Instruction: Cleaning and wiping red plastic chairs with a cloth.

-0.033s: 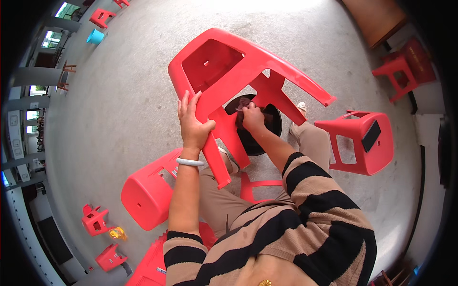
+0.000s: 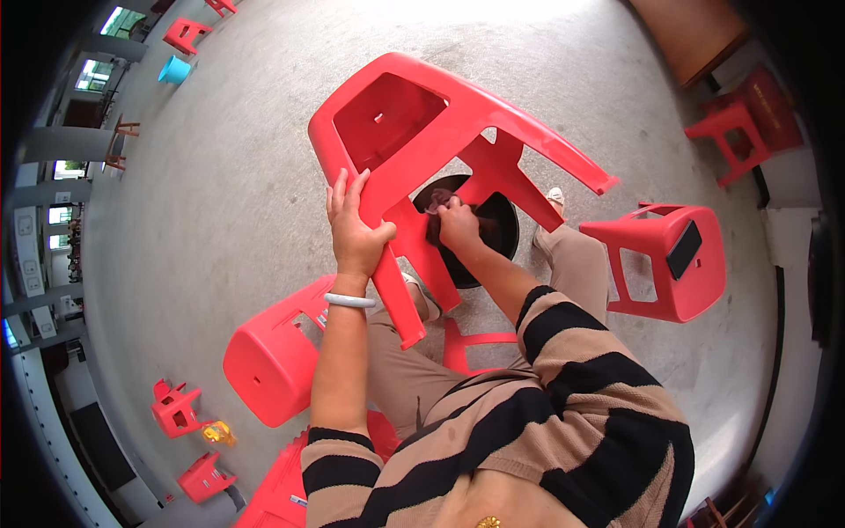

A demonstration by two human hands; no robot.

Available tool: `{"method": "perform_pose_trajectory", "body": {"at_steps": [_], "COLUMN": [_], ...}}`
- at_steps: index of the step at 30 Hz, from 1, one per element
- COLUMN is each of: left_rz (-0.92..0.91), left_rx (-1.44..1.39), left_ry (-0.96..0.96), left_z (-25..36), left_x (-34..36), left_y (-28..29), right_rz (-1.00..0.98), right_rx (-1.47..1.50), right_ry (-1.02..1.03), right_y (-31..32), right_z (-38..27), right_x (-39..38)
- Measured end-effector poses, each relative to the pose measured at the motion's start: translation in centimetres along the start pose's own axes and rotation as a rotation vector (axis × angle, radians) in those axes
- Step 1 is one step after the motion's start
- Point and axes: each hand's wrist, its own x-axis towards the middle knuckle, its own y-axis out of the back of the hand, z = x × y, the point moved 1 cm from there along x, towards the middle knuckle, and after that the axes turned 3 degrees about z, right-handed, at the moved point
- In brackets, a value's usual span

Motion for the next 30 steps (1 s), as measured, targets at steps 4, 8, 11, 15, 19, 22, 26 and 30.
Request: {"method": "perform_pose_trajectory", "body": {"at_steps": [4, 8, 11, 15, 19, 22, 26, 30], "left_rz": [-0.001, -0.008, -0.015, -0.010, -0.043, -0.006, -0.017, -0.026], "left_rx": [-0.009, -0.018, -0.031, -0.012, -0.083, 0.008, -0.018, -0.066], "left_ry": [0.008, 0.000, 0.006, 0.015, -0.023, 0.011, 0.001, -0.043], "left_z": [-0.2, -0.3, -0.4, -0.7, 1.9, -0.8, -0.2, 0.4], "left_x": [-0.2, -0.1, -0.2, -0.4, 0.9, -0.3, 0.1, 0.7], "left_y": [-0.2, -0.1, 0.2, 0.9, -1.8, 0.6, 0.0, -0.7], "right_rz": [-0.133, -0.110, -0.047, -0.009, 0.189, 0.077, -0.071, -0.148], "right_rx": [-0.014, 0.016, -0.025, -0.051, 0.084, 0.043, 0.077, 0.045], "right_ry": [0.151, 0.203, 0.037, -0.202, -0.402, -0.112, 0.079, 0.026], "right_y": [-1.1, -0.2, 1.7, 4.2, 1.0, -0.2, -1.8, 0.3], "right_z": [-4.7, -0.4, 5.1, 8.7, 12.8, 2.5, -1.3, 1.2], "right_x": [-3.3, -1.9, 0.7, 3.4, 2.4, -0.7, -3.5, -2.2]}}
